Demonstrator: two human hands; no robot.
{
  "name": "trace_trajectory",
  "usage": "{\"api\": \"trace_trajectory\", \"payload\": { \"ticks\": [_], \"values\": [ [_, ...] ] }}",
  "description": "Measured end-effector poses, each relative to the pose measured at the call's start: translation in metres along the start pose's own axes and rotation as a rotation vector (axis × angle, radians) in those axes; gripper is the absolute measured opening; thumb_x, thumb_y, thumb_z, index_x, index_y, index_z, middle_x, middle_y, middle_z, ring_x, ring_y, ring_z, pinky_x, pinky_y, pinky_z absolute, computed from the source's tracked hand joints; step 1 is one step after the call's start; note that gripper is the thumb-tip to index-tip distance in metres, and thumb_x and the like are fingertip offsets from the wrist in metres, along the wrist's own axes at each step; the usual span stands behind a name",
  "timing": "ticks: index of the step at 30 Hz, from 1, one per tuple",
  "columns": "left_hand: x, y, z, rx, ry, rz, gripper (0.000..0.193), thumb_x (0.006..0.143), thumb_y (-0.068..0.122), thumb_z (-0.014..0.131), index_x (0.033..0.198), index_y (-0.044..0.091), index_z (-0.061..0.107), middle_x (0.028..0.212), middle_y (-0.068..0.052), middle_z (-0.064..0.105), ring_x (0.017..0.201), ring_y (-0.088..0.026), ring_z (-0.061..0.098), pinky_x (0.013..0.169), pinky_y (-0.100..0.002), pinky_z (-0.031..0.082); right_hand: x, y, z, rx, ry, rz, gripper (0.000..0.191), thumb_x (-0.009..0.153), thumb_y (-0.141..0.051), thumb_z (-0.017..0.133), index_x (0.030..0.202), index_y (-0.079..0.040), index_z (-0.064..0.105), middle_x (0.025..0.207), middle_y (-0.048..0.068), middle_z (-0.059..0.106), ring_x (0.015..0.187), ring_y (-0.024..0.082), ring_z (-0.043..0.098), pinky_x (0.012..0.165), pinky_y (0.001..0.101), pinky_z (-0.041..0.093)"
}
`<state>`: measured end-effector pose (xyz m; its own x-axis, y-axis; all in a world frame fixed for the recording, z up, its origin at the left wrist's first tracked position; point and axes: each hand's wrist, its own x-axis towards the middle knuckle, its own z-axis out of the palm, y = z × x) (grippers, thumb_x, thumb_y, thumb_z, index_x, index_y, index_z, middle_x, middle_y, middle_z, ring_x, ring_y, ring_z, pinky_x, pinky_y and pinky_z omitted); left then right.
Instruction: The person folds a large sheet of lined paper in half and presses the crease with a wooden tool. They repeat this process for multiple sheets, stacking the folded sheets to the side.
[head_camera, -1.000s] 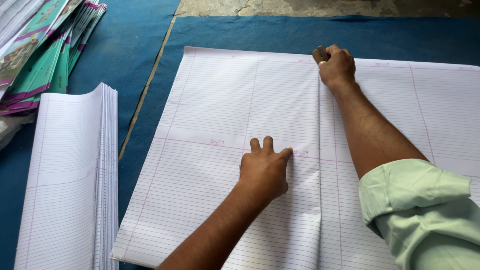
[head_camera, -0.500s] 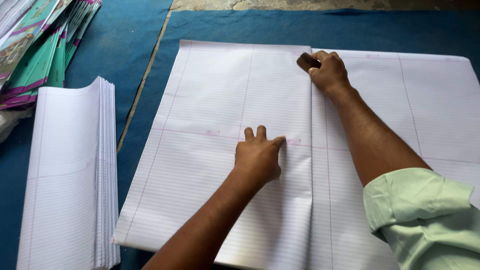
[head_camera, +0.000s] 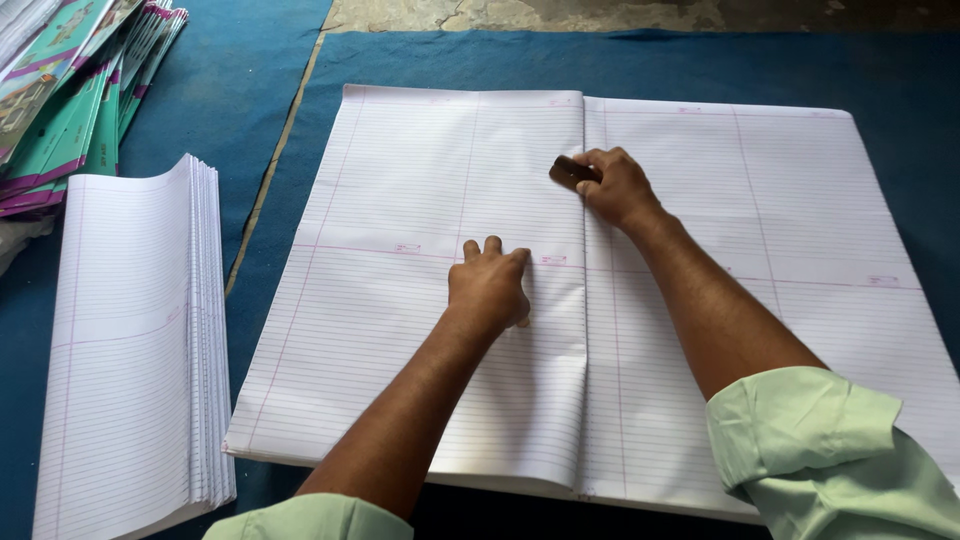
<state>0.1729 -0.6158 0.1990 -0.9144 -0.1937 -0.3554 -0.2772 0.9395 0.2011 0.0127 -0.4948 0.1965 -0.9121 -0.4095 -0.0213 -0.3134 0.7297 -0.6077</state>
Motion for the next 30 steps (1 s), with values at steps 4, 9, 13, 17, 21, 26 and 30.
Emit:
{"api": "trace_trajectory", "payload": {
  "ticks": [4,9,13,17,21,26,30],
  "values": [
    [-0.029,0.005,0.003,-0.041,0.022,-0.037,0.077,0.071,0.023,0.091,0.14,0.018,0.057,0.146,-0.013,0.05,0.137,-0.032,0.047,0.095,-0.043,0.061,-0.045,-0.009,-0.01,0.023,-0.037,-0.007,0.042,0.092,-0.013,0.066,0.134,-0.016,0.062,0.128,0.01,0.059,0.118,0.023,0.061,0.101,0.0382,0.053],
    [-0.065,0.008,0.01,-0.088,0.065,-0.088,0.08,0.069,0.029,0.093,0.139,0.018,0.055,0.147,-0.014,0.046,0.138,-0.036,0.039,0.099,-0.048,0.055,-0.107,-0.012,-0.015,0.023,-0.096,-0.045,0.041,0.092,-0.013,0.067,0.133,-0.015,0.063,0.127,0.01,0.06,0.117,0.023,0.062,0.102,0.0381,0.053],
    [-0.093,0.006,0.017,-0.133,0.09,-0.127,0.085,0.065,0.041,0.093,0.138,0.016,0.057,0.146,-0.015,0.049,0.14,-0.034,0.041,0.102,-0.045,0.055,-0.155,-0.01,-0.018,0.009,-0.132,-0.125,0.04,0.091,-0.012,0.067,0.132,-0.014,0.063,0.124,0.01,0.062,0.117,0.023,0.063,0.103,0.0381,0.053],
    [-0.115,0.006,0.024,-0.183,0.167,-0.134,0.089,0.062,0.042,0.094,0.138,0.016,0.057,0.148,-0.015,0.047,0.141,-0.032,0.039,0.104,-0.045,0.052,-0.198,-0.009,-0.019,-0.026,-0.172,-0.183,0.04,0.091,-0.01,0.066,0.13,-0.018,0.065,0.12,0.007,0.064,0.114,0.021,0.064,0.103,0.0371,0.053],
    [-0.129,0.005,0.031,-0.197,0.185,-0.124,0.088,0.062,0.043,0.095,0.136,0.014,0.058,0.148,-0.015,0.048,0.14,-0.031,0.041,0.104,-0.045,0.052,-0.231,-0.005,-0.021,-0.031,-0.243,-0.186,0.04,0.09,-0.01,0.066,0.128,-0.02,0.067,0.117,0.006,0.065,0.111,0.02,0.064,0.103,0.0364,0.052],
    [-0.137,0.01,0.036,-0.209,0.214,-0.118,0.088,0.06,0.043,0.096,0.134,0.014,0.059,0.147,-0.013,0.048,0.14,-0.03,0.041,0.106,-0.045,0.05,-0.266,0.007,-0.029,-0.017,-0.361,-0.188,0.041,0.089,-0.01,0.068,0.128,-0.022,0.068,0.115,0.005,0.065,0.109,0.019,0.064,0.099,0.0345,0.056],
    [-0.145,0.013,0.035,-0.212,0.195,-0.135,0.085,0.061,0.044,0.095,0.134,0.014,0.06,0.147,-0.012,0.05,0.14,-0.029,0.042,0.105,-0.045,0.052,-0.296,0.008,-0.034,0.045,-0.43,-0.239,0.038,0.088,-0.009,0.069,0.124,-0.02,0.071,0.115,0.004,0.066,0.109,0.017,0.064,0.1,0.0336,0.055]
  ]
}}
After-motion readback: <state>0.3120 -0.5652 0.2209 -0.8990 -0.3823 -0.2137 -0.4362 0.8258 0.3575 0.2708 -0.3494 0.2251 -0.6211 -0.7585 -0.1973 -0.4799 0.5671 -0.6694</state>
